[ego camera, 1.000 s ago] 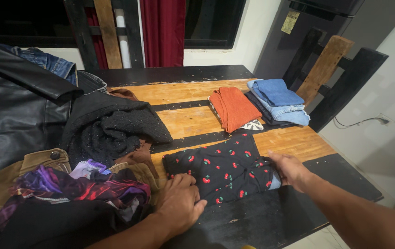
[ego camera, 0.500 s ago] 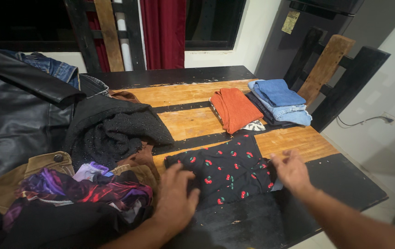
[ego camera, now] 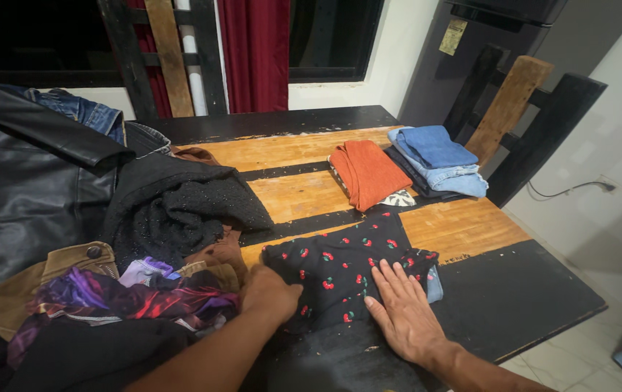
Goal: The person folds several garments on a wooden table. They fold a blue cloth, an orange sweater, and a black cherry-patterned top, placing each folded item into a growing stack. The person handles each item one at a time, smoothing and aligning edges before folding.
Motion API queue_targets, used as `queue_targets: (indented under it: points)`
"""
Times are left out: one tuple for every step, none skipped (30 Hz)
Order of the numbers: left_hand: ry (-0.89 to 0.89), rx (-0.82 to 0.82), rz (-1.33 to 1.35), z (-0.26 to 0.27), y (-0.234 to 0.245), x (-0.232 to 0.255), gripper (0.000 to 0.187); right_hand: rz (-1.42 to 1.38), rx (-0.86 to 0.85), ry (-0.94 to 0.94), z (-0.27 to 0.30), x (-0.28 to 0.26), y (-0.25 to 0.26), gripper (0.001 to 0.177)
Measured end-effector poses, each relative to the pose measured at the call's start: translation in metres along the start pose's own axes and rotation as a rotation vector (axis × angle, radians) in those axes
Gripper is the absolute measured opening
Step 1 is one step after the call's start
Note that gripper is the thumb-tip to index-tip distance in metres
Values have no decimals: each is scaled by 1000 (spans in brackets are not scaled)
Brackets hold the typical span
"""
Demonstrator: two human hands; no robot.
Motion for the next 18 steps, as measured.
queue_targets:
  points:
    - [22,-21,16,-1,-2,1,64,8,2,7,0,0,0,68]
    - [44,-43,31,0,-4,2,55,8,3,4,-1,1,1,68]
    - [20,-27,61,1,-3,5,56,7,2,3,-1,0,0,68]
    - [-5,-11,92,3,-2,9,56,6,2,1,-1,0,0,68]
    - [-28,6,124,5,-1,13,56,1,-9,-2,-1,1,0,68]
    - [-24,-11,222,7,-2,13,59,-4,-20,-6,-1,1,0,68]
    - [-17,-25,320,8,0,12,65,-11,-31,-7,-2,0,0,68]
    - [-10,-39,418,9,0,11,71,-15,-56,-19,-1,0,-2,68]
    - [-30,-16,455,9,5,11,68,-18,-79,-29,-2,0,-3,68]
    - [-50,7,491,8,10,12,65,-22,-102,-39,-2,1,-4,68]
    - [-66,31,524,8,14,10,61,-58,-48,-23,-2,-1,1,69]
    - [-56,46,526,6,17,8,62,-94,7,-7,-2,-3,5,70]
    - [-46,64,530,5,20,7,63,-129,63,12,-3,-4,10,71]
    - [-36,83,534,4,23,4,64,-121,109,4,-5,-1,14,70]
    - [2,68,536,3,23,1,62,-112,153,-12,-6,5,18,70]
    - [39,52,539,3,22,-1,61,-102,197,-28,-7,11,21,69]
    - [75,35,540,4,20,-3,60,-81,127,-63,-9,18,14,69]
    - [87,19,546,6,19,-1,58,-61,56,-98,-12,25,7,68]
Point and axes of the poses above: each hand's wrist, its own z-axis away from the middle knuckle, its own y-axis out of the back of the hand, x = y × z, the point moved 9 cm from there along -z, towards the middle knuckle, and after that the axes turned 15 degrees about z, right-handed, at the moved point
